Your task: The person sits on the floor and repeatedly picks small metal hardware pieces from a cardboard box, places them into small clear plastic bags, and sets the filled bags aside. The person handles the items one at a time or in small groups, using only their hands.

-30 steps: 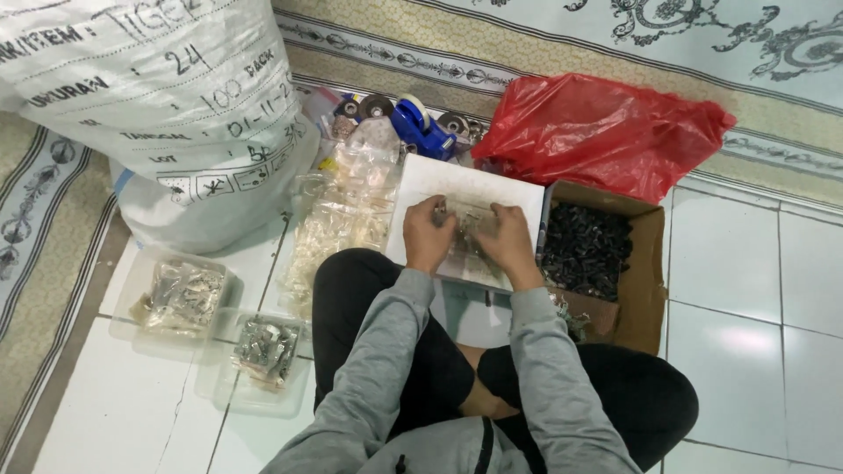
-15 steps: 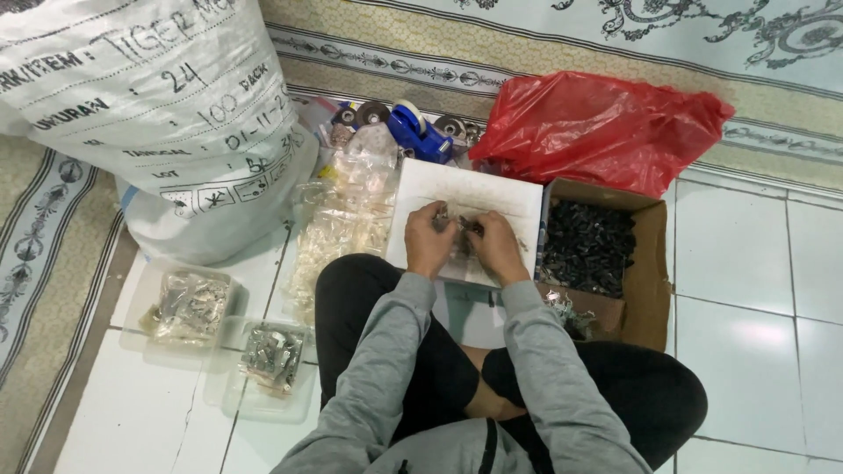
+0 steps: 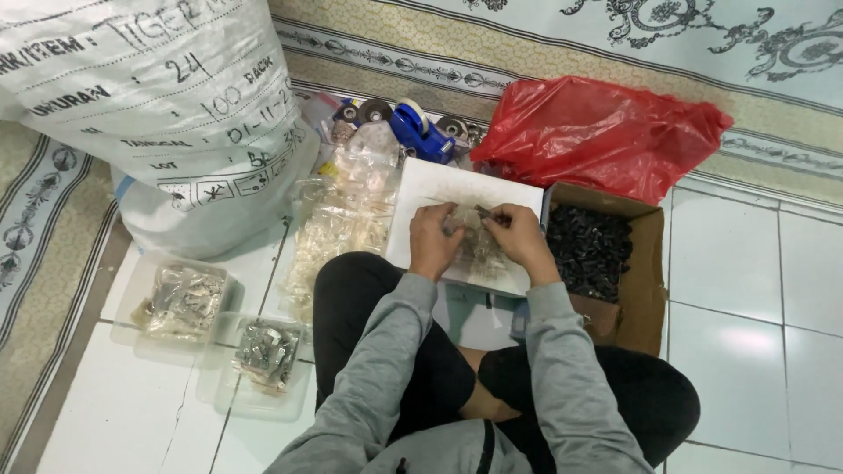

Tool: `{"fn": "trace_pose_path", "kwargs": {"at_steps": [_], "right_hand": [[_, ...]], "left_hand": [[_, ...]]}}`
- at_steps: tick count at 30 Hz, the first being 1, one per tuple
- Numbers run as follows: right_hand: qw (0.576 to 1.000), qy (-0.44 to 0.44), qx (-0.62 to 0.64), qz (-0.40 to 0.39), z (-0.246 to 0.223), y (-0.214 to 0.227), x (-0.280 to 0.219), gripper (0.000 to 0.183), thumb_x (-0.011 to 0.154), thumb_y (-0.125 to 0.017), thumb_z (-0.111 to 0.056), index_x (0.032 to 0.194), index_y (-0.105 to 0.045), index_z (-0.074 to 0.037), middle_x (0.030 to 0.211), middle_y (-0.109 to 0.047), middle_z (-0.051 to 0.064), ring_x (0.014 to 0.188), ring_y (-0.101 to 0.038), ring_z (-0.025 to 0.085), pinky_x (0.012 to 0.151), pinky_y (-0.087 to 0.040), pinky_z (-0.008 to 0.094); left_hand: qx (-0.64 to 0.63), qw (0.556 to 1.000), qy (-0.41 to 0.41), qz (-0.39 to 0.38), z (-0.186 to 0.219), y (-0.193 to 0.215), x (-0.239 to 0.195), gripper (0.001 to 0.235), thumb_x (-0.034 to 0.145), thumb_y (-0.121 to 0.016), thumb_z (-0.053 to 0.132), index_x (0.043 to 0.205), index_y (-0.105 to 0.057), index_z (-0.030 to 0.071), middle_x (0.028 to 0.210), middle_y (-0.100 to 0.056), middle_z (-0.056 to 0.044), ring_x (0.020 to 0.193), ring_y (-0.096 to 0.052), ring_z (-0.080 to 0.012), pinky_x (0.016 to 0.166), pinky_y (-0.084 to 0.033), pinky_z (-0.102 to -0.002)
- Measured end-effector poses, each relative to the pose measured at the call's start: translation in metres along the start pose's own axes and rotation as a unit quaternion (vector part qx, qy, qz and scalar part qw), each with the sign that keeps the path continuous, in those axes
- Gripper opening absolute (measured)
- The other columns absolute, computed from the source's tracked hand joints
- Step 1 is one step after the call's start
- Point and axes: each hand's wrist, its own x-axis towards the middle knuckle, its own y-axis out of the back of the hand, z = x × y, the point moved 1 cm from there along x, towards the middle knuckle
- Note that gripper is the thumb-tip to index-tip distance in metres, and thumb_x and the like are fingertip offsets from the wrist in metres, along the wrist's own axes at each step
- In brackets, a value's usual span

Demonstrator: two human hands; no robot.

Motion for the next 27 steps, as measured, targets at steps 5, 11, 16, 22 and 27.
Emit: {"fn": "trace_pose_path", "kwargs": {"at_steps": [5, 11, 16, 22, 27], "right_hand": [[0.995, -0.018, -0.05, -0.079, -0.033, 0.018, 0.008, 0.028, 0.084, -0.074, -0.023, 0.105, -0.078, -0.004, 0.092, -0.077, 0.018, 0.093, -0.074, 0.035, 0.081, -0.056, 0.047], [0.968, -0.096, -0.18, -0.144, -0.065, 0.005, 0.034, 0.046, 0.079, -0.073, -0.025, 0.118, -0.074, 0.0, 0.106, -0.076, 0.023, 0.105, -0.072, 0.036, 0.09, -0.057, 0.046], [0.904, -0.389, -0.16, -0.075, -0.089, -0.034, 0.079, 0.064, 0.086, -0.072, -0.033, 0.145, -0.06, -0.013, 0.136, -0.068, 0.008, 0.128, -0.062, 0.018, 0.106, -0.051, 0.033], [0.968, -0.147, -0.2, -0.045, -0.055, -0.034, 0.077, 0.024, 0.077, -0.08, -0.009, 0.1, -0.079, -0.003, 0.093, -0.076, 0.019, 0.096, -0.075, 0.035, 0.083, -0.063, 0.05], [0.989, 0.045, -0.124, -0.06, -0.062, -0.012, 0.046, 0.013, 0.078, -0.073, -0.003, 0.088, -0.081, -0.004, 0.079, -0.076, 0.022, 0.076, -0.076, 0.035, 0.075, -0.062, 0.043]], "left_hand": [[0.0, 1.0, -0.013, -0.006, 0.001, -0.002, 0.001, 0.043, 0.087, -0.074, 0.011, 0.128, -0.068, 0.006, 0.117, -0.071, -0.013, 0.125, -0.055, -0.0316, 0.107, -0.041, -0.045], [0.025, 0.999, -0.039, -0.025, 0.005, 0.0, 0.0, 0.044, 0.086, -0.074, 0.012, 0.129, -0.067, 0.006, 0.118, -0.071, -0.013, 0.124, -0.057, -0.0326, 0.105, -0.042, -0.047], [0.035, 0.998, -0.032, -0.037, 0.008, 0.001, 0.0, 0.043, 0.088, -0.072, 0.013, 0.13, -0.067, 0.007, 0.121, -0.071, -0.011, 0.126, -0.057, -0.0307, 0.107, -0.041, -0.046], [0.012, 0.999, -0.017, -0.037, 0.012, 0.004, 0.0, 0.045, 0.087, -0.073, 0.013, 0.13, -0.066, 0.002, 0.12, -0.071, -0.014, 0.125, -0.058, -0.0328, 0.106, -0.043, -0.046], [-0.028, 0.999, 0.013, -0.023, 0.016, 0.005, -0.002, 0.042, 0.088, -0.073, 0.015, 0.127, -0.067, -0.001, 0.117, -0.072, -0.017, 0.121, -0.06, -0.0345, 0.107, -0.045, -0.045]]}}
